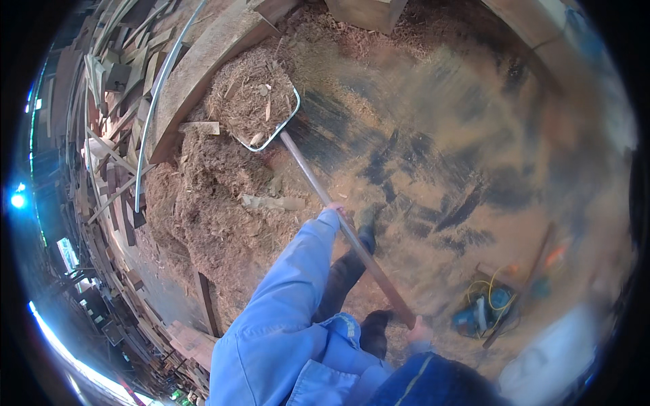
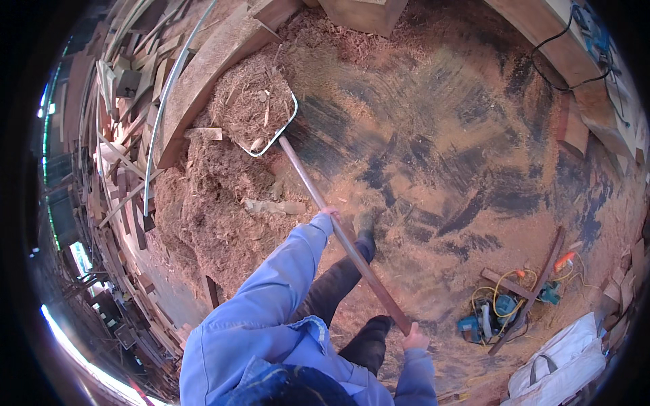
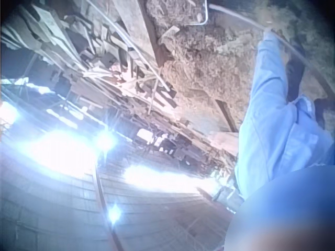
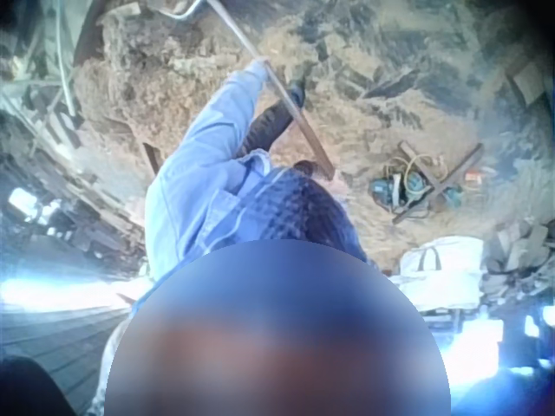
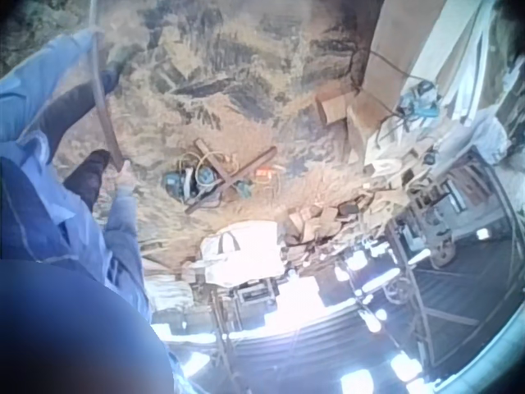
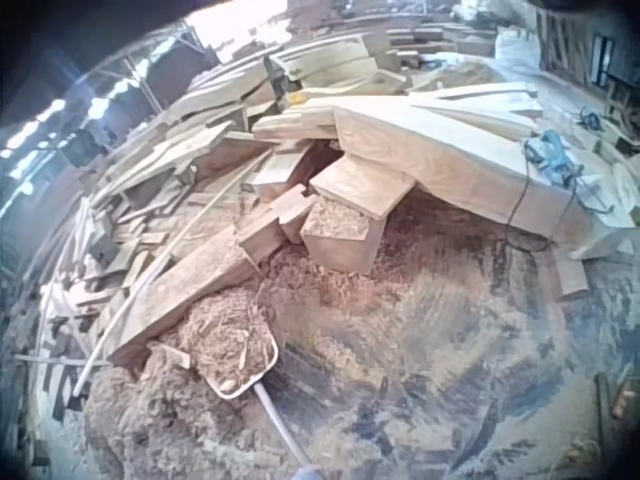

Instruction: The person uses a shovel to scoop sawdust from the floor and transfer it into a large white sack. The person repeatedly scoops and deposits the sawdust, gradually filling the sack.

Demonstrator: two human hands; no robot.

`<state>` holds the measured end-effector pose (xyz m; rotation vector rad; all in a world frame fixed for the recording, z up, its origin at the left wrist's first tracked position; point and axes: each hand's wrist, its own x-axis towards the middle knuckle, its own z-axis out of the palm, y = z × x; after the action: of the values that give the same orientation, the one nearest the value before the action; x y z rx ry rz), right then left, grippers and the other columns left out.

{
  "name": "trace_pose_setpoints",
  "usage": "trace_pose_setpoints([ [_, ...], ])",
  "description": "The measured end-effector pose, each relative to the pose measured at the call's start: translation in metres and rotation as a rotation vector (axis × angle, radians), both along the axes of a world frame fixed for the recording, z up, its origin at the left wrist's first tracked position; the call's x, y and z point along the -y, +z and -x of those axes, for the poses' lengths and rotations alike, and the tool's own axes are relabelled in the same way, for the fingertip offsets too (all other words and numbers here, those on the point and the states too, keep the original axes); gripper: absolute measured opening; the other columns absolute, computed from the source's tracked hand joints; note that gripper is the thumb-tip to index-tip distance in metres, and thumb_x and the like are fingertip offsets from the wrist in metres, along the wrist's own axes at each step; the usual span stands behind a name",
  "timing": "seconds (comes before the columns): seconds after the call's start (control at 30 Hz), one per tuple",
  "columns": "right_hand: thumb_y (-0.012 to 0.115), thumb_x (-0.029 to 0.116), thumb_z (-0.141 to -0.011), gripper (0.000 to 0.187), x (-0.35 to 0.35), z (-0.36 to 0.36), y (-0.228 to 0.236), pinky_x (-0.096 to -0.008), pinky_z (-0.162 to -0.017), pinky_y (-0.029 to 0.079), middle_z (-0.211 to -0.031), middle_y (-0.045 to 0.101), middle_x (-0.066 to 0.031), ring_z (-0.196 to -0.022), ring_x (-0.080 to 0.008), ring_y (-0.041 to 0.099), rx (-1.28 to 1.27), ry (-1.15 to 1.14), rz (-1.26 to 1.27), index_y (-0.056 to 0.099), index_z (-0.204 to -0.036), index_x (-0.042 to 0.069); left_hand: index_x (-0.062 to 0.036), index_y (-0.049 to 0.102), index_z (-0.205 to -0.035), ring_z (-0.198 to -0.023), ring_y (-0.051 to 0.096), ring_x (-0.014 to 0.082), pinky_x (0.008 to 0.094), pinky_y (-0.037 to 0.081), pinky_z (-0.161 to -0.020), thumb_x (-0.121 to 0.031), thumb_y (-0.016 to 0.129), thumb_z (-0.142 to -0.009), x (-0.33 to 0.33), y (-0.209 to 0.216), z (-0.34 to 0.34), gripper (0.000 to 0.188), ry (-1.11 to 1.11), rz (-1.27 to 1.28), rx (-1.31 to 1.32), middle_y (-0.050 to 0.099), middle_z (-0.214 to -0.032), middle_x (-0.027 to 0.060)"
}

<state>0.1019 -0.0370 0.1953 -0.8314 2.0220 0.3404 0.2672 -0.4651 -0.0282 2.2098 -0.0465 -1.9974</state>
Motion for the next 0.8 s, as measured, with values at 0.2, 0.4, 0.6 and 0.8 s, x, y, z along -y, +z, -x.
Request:
trace_pose_setpoints([
  [0.2,0.072,0.029,-0.056,0.043,-0.034,0.027,0.028,-0.0442,-0.056,0.048,-0.072,0.058,-0.0126,-0.063,-0.0322,0.06,-0.062,0.007,0.062,0.046,-0.086,0.011,-0.0073,0.049,-0.066,-0.047,0.051,0.0253,0.0416,0.046,-0.048,-0.014,0.057,-0.074,-0.029,0.014,0.004,0.013,-0.059,0.019,-0.202,0.049,-0.054,0.0067],
  [0.4,0.074,0.032,-0.056,0.045,-0.107,0.015,0.087,-0.0461,-0.062,0.046,-0.079,0.057,-0.0133,-0.07,-0.0323,0.058,-0.147,-0.088,0.075,0.048,-0.086,0.011,-0.0072,0.048,-0.064,-0.047,0.051,0.0251,0.0423,0.046,-0.049,-0.015,0.057,-0.074,-0.099,0.088,0.013,0.015,-0.053,0.07,-0.197,0.049,-0.054,0.0065],
  [0.6,0.069,0.019,-0.058,0.04,-0.208,-0.027,0.156,-0.0452,-0.062,0.046,-0.086,0.057,-0.0123,-0.078,-0.0328,0.058,-0.168,-0.185,0.041,0.048,-0.091,0.011,-0.0091,0.047,-0.063,-0.047,0.05,0.0238,0.0406,0.045,-0.049,-0.012,0.057,-0.072,-0.186,0.15,0.009,0.014,-0.106,-0.066,-0.108,0.046,-0.052,0.0061],
  [0.8,0.063,0.015,-0.06,0.042,-0.316,-0.1,0.228,-0.0431,-0.072,0.045,-0.084,0.06,-0.0145,-0.084,-0.0331,0.057,-0.25,-0.253,0.094,0.05,-0.1,0.01,-0.0087,0.045,-0.063,-0.057,0.053,0.0258,0.0423,0.048,-0.058,-0.017,0.053,-0.076,-0.282,0.188,-0.029,0.017,-0.398,0.046,-0.43,0.05,-0.058,0.007],
])
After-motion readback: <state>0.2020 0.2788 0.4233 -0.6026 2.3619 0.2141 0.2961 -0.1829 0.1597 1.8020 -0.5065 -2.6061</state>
